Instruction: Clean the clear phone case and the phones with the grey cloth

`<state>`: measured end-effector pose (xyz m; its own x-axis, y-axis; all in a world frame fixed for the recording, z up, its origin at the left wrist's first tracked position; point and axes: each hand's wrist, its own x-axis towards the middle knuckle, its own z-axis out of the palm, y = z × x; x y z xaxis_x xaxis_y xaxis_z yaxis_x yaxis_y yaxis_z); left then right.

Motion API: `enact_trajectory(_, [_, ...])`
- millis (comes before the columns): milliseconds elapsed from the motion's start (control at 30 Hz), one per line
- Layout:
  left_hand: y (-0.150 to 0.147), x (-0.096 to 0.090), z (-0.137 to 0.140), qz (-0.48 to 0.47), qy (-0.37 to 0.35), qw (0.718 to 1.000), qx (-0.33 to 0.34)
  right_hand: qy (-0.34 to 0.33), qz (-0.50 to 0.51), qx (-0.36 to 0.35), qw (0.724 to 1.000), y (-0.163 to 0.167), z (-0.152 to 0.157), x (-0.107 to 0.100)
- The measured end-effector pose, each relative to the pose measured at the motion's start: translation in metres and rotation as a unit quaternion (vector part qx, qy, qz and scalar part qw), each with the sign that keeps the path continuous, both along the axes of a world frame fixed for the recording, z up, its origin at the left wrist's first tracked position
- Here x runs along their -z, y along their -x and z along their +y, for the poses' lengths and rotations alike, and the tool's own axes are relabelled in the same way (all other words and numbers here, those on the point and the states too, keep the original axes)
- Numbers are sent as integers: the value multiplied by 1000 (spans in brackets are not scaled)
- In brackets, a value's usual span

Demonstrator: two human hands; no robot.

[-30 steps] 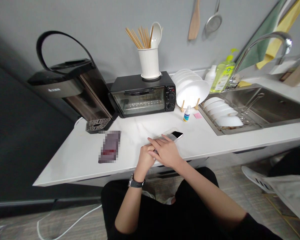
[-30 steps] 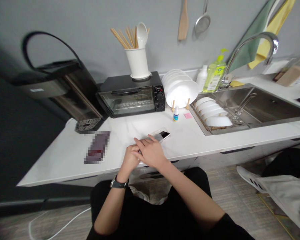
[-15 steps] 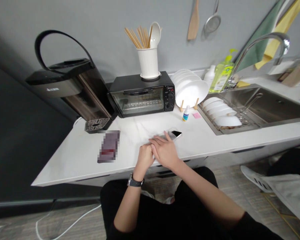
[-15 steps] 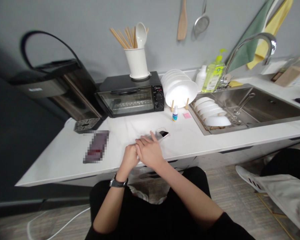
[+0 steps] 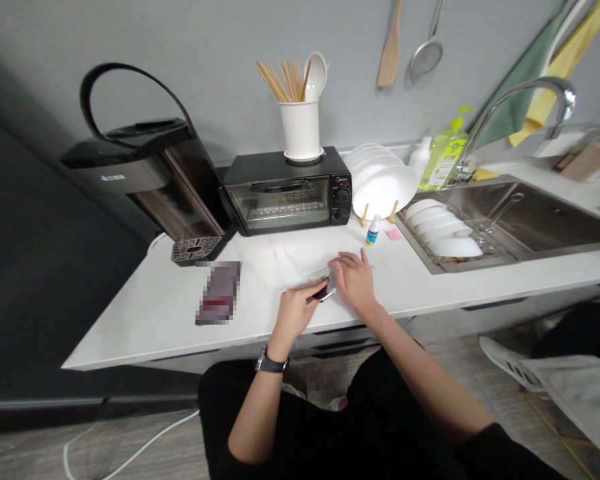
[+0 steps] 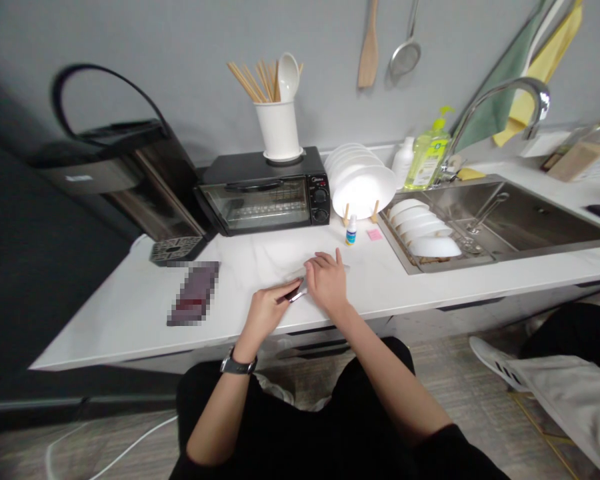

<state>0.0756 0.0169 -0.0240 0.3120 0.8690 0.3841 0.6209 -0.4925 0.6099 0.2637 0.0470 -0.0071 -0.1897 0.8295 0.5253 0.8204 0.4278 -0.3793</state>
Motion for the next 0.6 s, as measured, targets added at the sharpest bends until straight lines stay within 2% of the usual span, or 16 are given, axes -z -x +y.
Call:
enact_trajectory(133, [6, 8, 3, 63, -34, 997, -26, -37, -38, -114, 992, 44, -30, 3])
enact_trajectory(233, [8, 11, 1, 73, -47, 996, -33, -51, -48, -158, 985, 50, -31, 3])
enact_trajectory(333, [7, 7, -7, 63, -76, 994, -41, -58, -10, -133, 989, 33, -18, -2])
enact_trajectory(467, [-2, -9, -25, -6, -164, 986, -25, -91, 101, -86, 987, 10, -12, -13])
enact_trajectory(600, [-29, -28, -43, -67, -185, 980, -30, -99, 279, -3, 955, 10, -25, -16])
